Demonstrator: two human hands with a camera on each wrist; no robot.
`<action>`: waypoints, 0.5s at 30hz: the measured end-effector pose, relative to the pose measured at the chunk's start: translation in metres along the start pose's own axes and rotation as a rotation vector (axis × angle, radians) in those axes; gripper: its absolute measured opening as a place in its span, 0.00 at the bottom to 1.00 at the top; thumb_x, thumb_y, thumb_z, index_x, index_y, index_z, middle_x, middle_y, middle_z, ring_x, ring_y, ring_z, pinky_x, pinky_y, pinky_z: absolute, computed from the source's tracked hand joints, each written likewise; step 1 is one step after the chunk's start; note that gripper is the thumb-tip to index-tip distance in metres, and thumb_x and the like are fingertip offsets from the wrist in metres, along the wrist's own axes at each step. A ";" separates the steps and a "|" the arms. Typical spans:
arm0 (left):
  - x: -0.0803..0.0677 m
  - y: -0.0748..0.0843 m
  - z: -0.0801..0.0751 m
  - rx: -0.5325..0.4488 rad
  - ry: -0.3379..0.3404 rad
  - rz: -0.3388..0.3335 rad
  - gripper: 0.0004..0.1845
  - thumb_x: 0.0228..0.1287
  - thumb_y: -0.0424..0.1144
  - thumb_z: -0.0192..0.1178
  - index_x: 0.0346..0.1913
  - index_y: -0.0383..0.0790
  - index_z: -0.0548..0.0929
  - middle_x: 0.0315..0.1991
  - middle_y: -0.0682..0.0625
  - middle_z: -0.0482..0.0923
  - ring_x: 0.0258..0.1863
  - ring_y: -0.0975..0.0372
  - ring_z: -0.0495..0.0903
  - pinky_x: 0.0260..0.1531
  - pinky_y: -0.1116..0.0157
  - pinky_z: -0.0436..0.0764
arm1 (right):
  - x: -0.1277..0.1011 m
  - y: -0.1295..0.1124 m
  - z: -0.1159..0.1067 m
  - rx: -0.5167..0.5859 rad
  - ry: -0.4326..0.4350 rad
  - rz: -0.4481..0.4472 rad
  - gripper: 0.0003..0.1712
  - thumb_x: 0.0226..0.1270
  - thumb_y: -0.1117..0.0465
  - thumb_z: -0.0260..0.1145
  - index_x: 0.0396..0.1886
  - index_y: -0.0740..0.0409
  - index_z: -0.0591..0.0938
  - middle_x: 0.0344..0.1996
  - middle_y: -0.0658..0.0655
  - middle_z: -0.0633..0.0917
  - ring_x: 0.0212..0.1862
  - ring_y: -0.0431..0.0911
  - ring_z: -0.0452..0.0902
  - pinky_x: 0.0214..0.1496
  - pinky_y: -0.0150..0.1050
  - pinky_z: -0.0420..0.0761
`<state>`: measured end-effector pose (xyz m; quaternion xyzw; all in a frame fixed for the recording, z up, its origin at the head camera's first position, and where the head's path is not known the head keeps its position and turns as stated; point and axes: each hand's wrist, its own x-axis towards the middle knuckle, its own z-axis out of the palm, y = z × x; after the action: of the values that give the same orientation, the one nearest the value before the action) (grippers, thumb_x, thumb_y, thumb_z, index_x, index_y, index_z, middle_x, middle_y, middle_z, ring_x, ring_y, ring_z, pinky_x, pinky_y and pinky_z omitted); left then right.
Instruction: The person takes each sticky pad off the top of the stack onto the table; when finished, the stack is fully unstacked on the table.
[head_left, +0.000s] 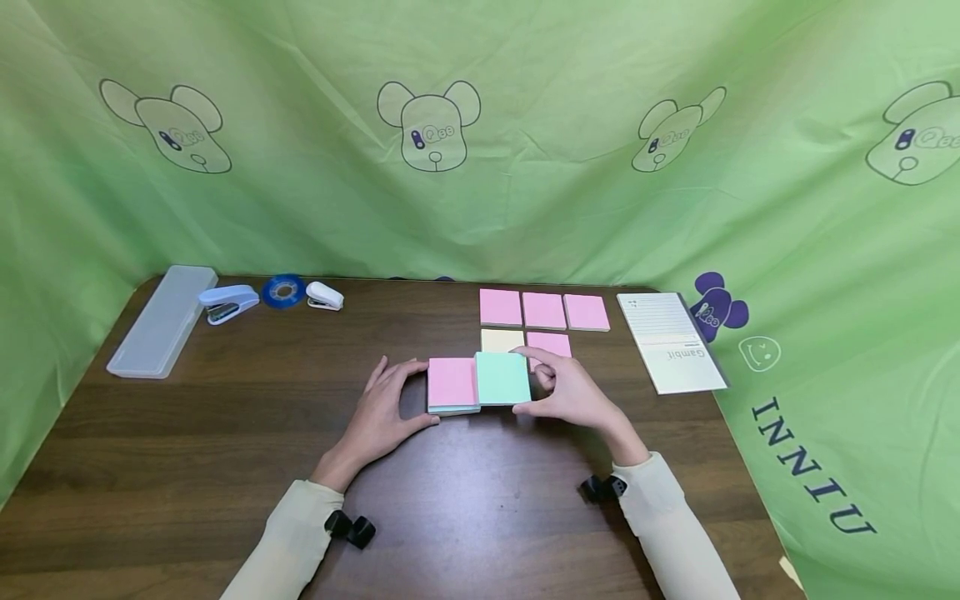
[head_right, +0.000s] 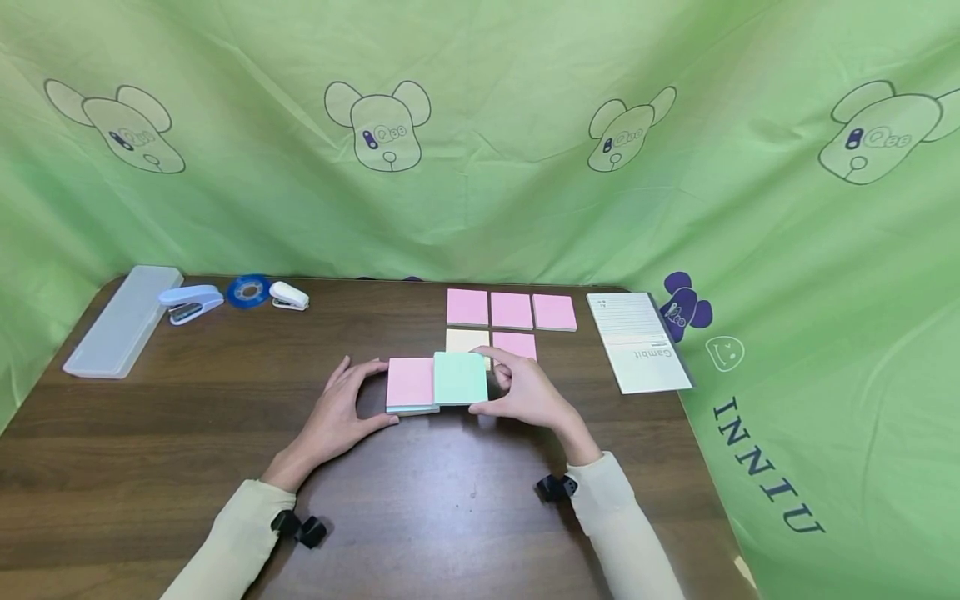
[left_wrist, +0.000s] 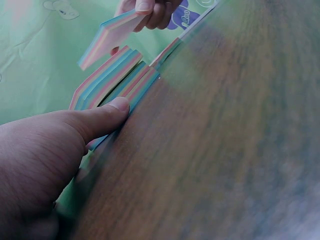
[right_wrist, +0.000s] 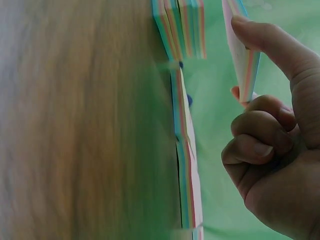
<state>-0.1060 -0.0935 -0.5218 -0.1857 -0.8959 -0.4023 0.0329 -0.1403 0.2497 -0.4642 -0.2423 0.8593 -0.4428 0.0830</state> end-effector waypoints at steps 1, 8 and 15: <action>0.000 0.000 0.000 -0.001 0.000 0.001 0.48 0.55 0.41 0.89 0.77 0.36 0.75 0.73 0.40 0.80 0.78 0.45 0.74 0.90 0.43 0.46 | -0.001 0.001 -0.002 -0.003 0.004 0.001 0.46 0.52 0.63 0.91 0.72 0.58 0.82 0.25 0.41 0.59 0.29 0.36 0.54 0.39 0.33 0.64; 0.000 0.001 0.000 -0.005 -0.001 -0.009 0.48 0.55 0.41 0.89 0.77 0.36 0.75 0.74 0.40 0.80 0.78 0.45 0.74 0.90 0.43 0.45 | -0.009 0.013 -0.023 -0.030 0.021 0.028 0.47 0.54 0.63 0.91 0.74 0.57 0.82 0.24 0.42 0.58 0.29 0.35 0.53 0.42 0.33 0.66; 0.000 0.001 0.000 -0.007 -0.001 -0.011 0.48 0.55 0.41 0.89 0.77 0.36 0.75 0.74 0.40 0.80 0.78 0.45 0.74 0.90 0.43 0.45 | -0.016 0.023 -0.042 0.009 0.023 0.049 0.47 0.55 0.62 0.91 0.75 0.54 0.81 0.25 0.45 0.57 0.30 0.38 0.53 0.36 0.33 0.60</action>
<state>-0.1053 -0.0933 -0.5207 -0.1811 -0.8954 -0.4057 0.0294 -0.1492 0.2988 -0.4591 -0.2159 0.8637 -0.4474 0.0851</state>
